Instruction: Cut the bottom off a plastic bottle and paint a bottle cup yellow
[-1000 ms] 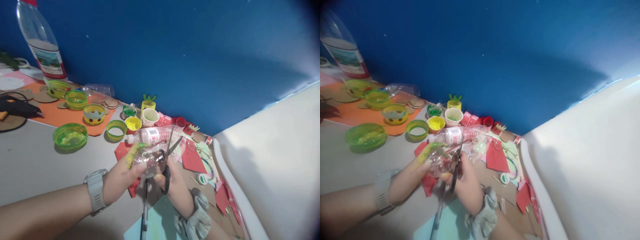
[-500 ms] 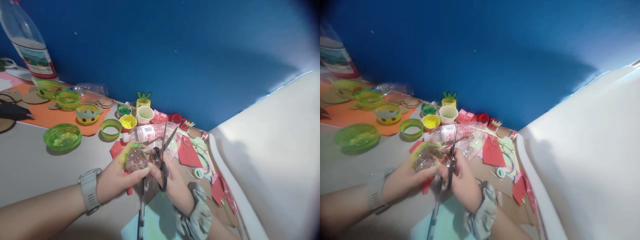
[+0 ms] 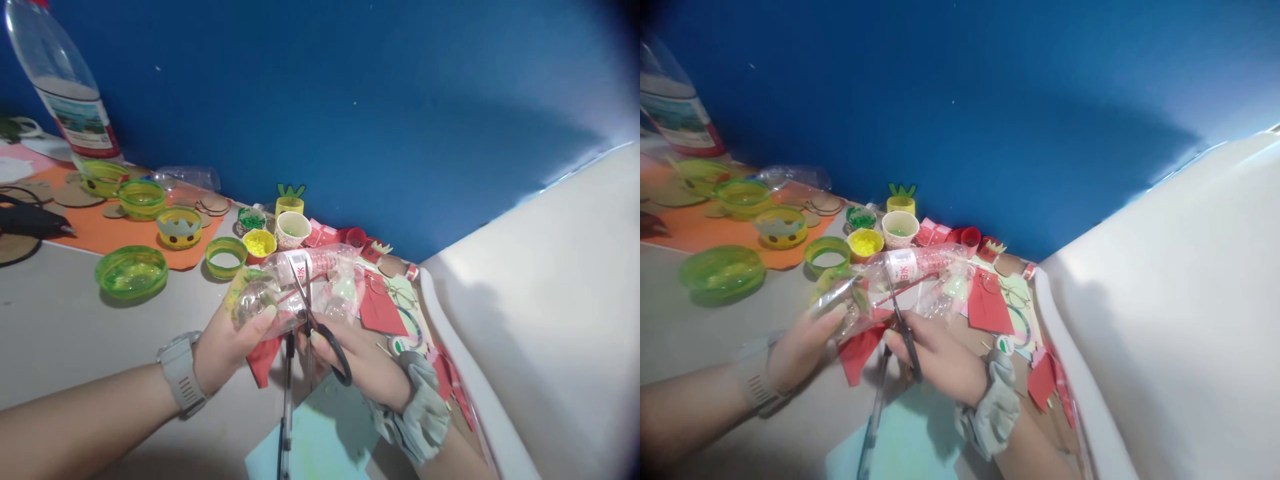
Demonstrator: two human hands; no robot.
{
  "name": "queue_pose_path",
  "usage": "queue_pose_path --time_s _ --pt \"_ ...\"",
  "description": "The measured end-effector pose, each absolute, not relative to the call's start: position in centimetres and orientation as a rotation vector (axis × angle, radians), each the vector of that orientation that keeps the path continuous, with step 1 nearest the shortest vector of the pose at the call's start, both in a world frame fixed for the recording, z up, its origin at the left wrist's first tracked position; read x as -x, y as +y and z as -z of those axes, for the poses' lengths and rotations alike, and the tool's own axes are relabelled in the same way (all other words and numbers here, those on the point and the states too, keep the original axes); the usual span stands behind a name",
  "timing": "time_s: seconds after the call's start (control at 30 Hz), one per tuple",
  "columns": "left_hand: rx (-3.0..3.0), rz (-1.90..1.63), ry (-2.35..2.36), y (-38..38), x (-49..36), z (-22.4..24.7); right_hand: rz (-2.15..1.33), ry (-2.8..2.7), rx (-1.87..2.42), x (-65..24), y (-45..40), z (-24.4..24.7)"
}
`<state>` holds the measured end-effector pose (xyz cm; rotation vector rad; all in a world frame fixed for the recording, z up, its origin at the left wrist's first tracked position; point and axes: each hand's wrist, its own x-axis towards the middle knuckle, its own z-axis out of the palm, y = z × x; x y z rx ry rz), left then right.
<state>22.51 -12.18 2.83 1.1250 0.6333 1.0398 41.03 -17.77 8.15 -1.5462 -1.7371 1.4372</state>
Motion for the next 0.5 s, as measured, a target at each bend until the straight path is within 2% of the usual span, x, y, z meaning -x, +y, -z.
queue_pose_path --time_s 0.23,0.5 --pt "-1.293 -1.057 0.677 -12.6 -22.0 -2.1 -1.423 -1.871 1.479 -41.0 -17.6 -8.4" --pt "-1.228 -1.006 0.519 -12.7 -21.9 -2.1 -1.336 -1.887 1.694 -40.7 -18.1 -7.8"
